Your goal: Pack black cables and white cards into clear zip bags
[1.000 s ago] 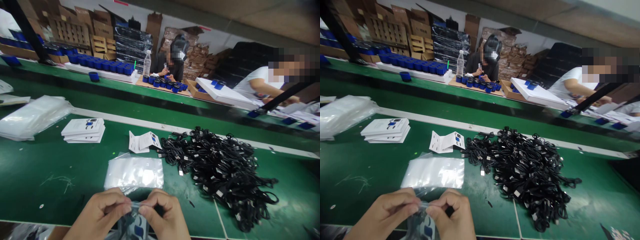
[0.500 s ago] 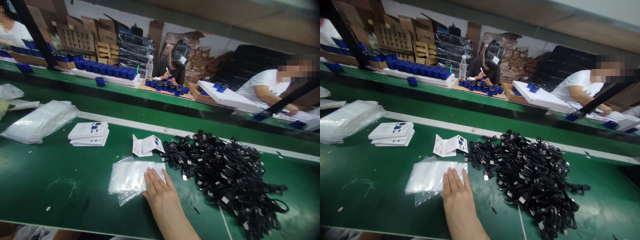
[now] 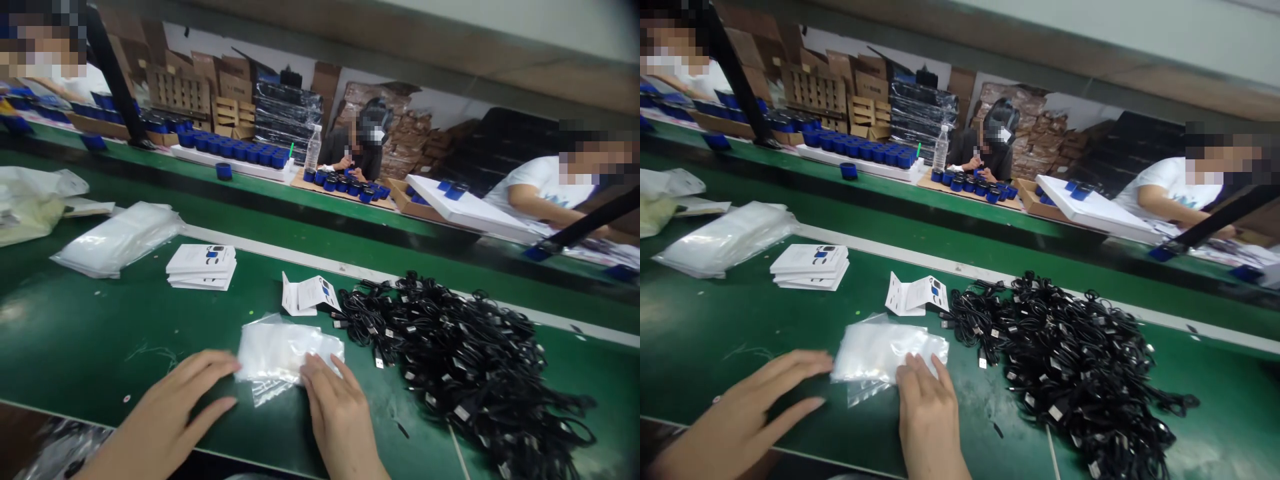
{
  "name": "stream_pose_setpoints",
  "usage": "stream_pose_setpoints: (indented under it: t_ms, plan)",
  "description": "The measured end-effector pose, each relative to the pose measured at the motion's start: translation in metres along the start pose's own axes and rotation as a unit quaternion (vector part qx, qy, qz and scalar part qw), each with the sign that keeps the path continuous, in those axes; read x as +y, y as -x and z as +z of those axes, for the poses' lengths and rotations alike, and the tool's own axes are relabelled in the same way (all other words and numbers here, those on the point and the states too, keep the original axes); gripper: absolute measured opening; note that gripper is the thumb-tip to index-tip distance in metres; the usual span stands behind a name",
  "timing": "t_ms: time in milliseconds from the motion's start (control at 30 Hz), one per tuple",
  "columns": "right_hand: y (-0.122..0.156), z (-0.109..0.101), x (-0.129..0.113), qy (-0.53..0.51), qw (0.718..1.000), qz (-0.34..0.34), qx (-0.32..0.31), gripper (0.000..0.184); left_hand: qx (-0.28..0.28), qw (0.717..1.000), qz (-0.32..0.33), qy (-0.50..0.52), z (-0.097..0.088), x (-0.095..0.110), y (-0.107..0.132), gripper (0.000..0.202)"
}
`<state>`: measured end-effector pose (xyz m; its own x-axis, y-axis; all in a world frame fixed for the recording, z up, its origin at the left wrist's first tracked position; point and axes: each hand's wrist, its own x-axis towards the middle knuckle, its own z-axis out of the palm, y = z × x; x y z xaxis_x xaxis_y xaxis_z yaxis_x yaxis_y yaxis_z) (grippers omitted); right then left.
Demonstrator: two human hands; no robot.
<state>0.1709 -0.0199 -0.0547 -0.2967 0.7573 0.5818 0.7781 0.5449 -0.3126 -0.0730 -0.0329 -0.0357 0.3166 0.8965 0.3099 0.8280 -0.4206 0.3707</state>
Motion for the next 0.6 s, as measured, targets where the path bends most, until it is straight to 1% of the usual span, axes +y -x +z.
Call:
stream_pose_setpoints:
  t_ms: [67,100,133,167,233,333,367,400,467,500,533,600]
  plan:
    - [0.001,-0.002,0.001,-0.022,1.000,0.018,0.006,0.026,-0.011,0.990,0.119,-0.072,0.012,0.011,-0.027,0.038]
    - [0.002,-0.003,0.001,-0.029,0.999,0.022,0.006,0.026,-0.005,0.981,0.169,-0.091,0.018,0.017,-0.039,0.038]
    - [0.003,-0.004,0.001,-0.033,0.999,0.021,0.004,0.027,0.017,0.977,0.187,-0.105,0.023,0.023,-0.048,0.037]
    - [0.003,-0.005,0.002,-0.033,0.999,0.016,-0.001,0.026,0.032,0.972,0.199,-0.121,0.027,0.028,-0.055,0.039]
    - [0.005,-0.004,0.003,-0.023,1.000,0.004,-0.015,0.025,0.066,0.969,0.192,-0.144,0.029,0.035,-0.063,0.046]
    - [0.008,0.000,0.004,0.002,1.000,-0.007,-0.005,0.027,0.092,0.961,0.207,-0.156,0.025,0.039,-0.066,0.059]
    - [0.009,0.000,0.005,0.008,1.000,-0.010,-0.002,0.028,0.088,0.958,0.222,-0.159,0.023,0.040,-0.067,0.058]
    - [0.010,0.001,0.005,0.011,1.000,-0.013,0.001,0.029,0.078,0.955,0.238,-0.156,0.022,0.039,-0.068,0.054]
    - [0.011,0.001,0.005,0.006,1.000,-0.014,0.002,0.028,0.057,0.953,0.260,-0.143,0.021,0.035,-0.069,0.038]
    - [0.011,0.001,0.006,-0.002,1.000,-0.010,0.000,0.026,0.049,0.954,0.265,-0.134,0.020,0.031,-0.070,0.037]
    - [0.011,0.000,0.006,-0.011,1.000,-0.005,-0.001,0.023,0.043,0.956,0.265,-0.122,0.018,0.026,-0.070,0.042]
    - [0.010,0.000,0.007,-0.031,0.999,0.008,-0.010,0.022,0.030,0.963,0.249,-0.098,0.012,0.017,-0.070,0.045]
